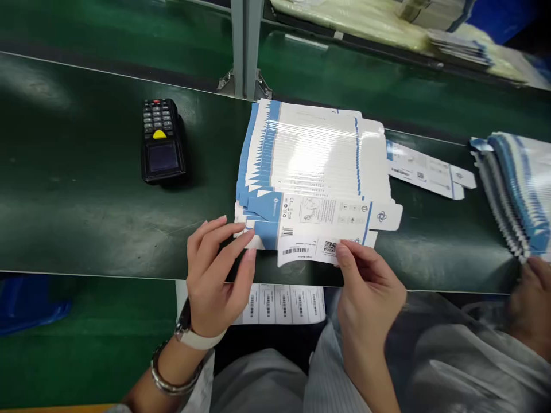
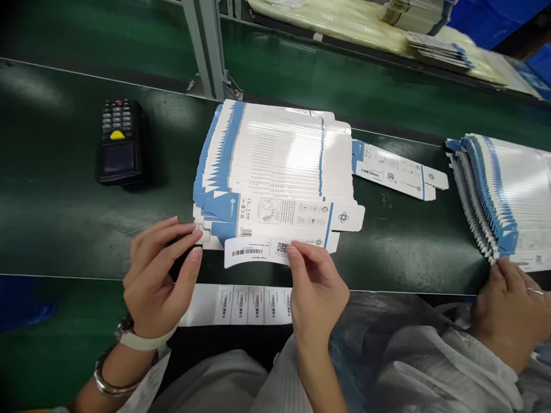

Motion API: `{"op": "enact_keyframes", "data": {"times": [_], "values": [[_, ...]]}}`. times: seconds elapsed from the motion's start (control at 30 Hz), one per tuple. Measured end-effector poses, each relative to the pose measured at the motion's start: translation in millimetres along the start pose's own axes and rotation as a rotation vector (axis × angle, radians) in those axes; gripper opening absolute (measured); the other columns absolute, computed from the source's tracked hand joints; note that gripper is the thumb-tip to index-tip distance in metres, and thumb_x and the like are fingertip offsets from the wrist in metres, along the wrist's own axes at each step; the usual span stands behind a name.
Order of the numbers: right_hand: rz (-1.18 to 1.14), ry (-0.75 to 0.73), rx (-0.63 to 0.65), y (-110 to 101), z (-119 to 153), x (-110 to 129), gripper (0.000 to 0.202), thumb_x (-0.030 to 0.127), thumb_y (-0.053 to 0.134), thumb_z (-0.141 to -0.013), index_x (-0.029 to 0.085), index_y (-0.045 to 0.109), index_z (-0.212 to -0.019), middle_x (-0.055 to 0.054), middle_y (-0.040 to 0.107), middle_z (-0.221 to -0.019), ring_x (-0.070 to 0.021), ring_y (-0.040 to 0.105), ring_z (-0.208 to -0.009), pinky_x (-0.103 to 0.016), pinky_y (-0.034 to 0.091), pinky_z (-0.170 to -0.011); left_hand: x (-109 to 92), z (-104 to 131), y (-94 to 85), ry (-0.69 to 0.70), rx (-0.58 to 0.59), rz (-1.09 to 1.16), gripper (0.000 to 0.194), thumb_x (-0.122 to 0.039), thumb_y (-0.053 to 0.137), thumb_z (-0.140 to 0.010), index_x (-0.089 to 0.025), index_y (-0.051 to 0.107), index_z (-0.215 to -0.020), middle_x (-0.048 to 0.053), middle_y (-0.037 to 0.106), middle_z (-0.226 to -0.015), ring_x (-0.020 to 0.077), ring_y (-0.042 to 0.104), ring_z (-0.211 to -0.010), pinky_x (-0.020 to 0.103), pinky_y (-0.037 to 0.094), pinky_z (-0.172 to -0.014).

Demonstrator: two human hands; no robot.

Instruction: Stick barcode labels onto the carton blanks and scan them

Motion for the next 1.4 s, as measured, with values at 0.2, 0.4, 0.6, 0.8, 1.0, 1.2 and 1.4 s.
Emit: {"op": "enact_keyframes", "data": {"times": [0.2,0.4,0.6,0.8,1.0,1.2,1.4], "values": [[0.086,-0.205,0.022,4.8,2.1,5.2,0.012,0.014,0.068,-0.070,0.021,0.068,-0.081,0.000,0.065,-0.076,-0.0149,0.061,-0.073,-0.030,0.051,-0.064,-5.3,6.1,-3.4,0.080,-0.022,-0.049,0.038,-0.002,0.061,-0.068,-0.019,0.061,-0.102,0.009,0.061,-0.102,0.0284,0.053,-0.105,0.051,0.042,-0.091],[0.174,-0.409,0.004,4.3,3.1,11.7,0.022,0.007,0.068,-0.069,0.022,0.068,-0.084,0.001,0.065,-0.076,-0.0136,0.060,-0.069,-0.027,0.048,-0.056,-13.4,12.2,0.2,0.059,0.117,-0.145,0.035,-0.011,0.066,-0.068,-0.023,0.064,-0.101,0.010,0.055,-0.114,0.0351,0.039,-0.118,0.058,0.032,-0.095],[0.158,-0.305,0.040,2.7,5.1,14.1,0.018,0.010,0.067,-0.071,0.023,0.068,-0.083,0.000,0.064,-0.077,-0.0152,0.060,-0.071,-0.029,0.049,-0.057,-13.1,10.0,2.8,0.038,0.178,-0.257,0.036,-0.015,0.066,-0.070,-0.028,0.063,-0.103,0.008,0.054,-0.119,0.0338,0.037,-0.120,0.058,0.030,-0.096],[0.085,-0.205,0.051,3.8,5.0,11.6,0.016,0.012,0.067,-0.071,0.022,0.068,-0.083,0.000,0.064,-0.078,-0.0151,0.060,-0.074,-0.030,0.050,-0.063,-12.9,9.6,5.2,0.042,0.196,-0.303,0.035,-0.018,0.064,-0.072,-0.029,0.062,-0.105,0.008,0.054,-0.121,0.0331,0.038,-0.120,0.059,0.026,-0.097],[0.049,-0.153,0.084,3.8,2.5,8.6,0.015,0.014,0.067,-0.071,0.022,0.069,-0.084,0.000,0.064,-0.080,-0.0153,0.060,-0.077,-0.029,0.051,-0.065,-13.7,9.9,7.6,0.042,0.201,-0.330,0.035,-0.019,0.064,-0.072,-0.029,0.063,-0.105,0.007,0.055,-0.121,0.0338,0.038,-0.120,0.060,0.024,-0.099],[0.062,-0.146,0.073,5.3,1.3,6.0,0.010,0.019,0.067,-0.072,0.021,0.068,-0.081,-0.001,0.064,-0.078,-0.0166,0.060,-0.075,-0.032,0.052,-0.064,-14.6,9.5,9.7,0.034,0.182,-0.342,0.034,-0.019,0.065,-0.071,-0.029,0.064,-0.103,0.007,0.057,-0.119,0.0345,0.040,-0.118,0.061,0.025,-0.098],[0.060,-0.143,0.081,6.2,0.8,6.1,0.010,0.017,0.066,-0.073,0.022,0.068,-0.081,-0.001,0.064,-0.078,-0.0158,0.059,-0.075,-0.031,0.052,-0.064,-14.4,9.7,10.2,0.029,0.190,-0.354,0.034,-0.020,0.065,-0.071,-0.030,0.063,-0.104,0.007,0.057,-0.119,0.0340,0.040,-0.119,0.061,0.024,-0.098]]}}
Point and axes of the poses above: each hand's wrist, its own z-axis away from the middle knuckle, its own y-axis out of the palm, x = y × z, the point moved 1 cm from there along -z, towards the middle knuckle
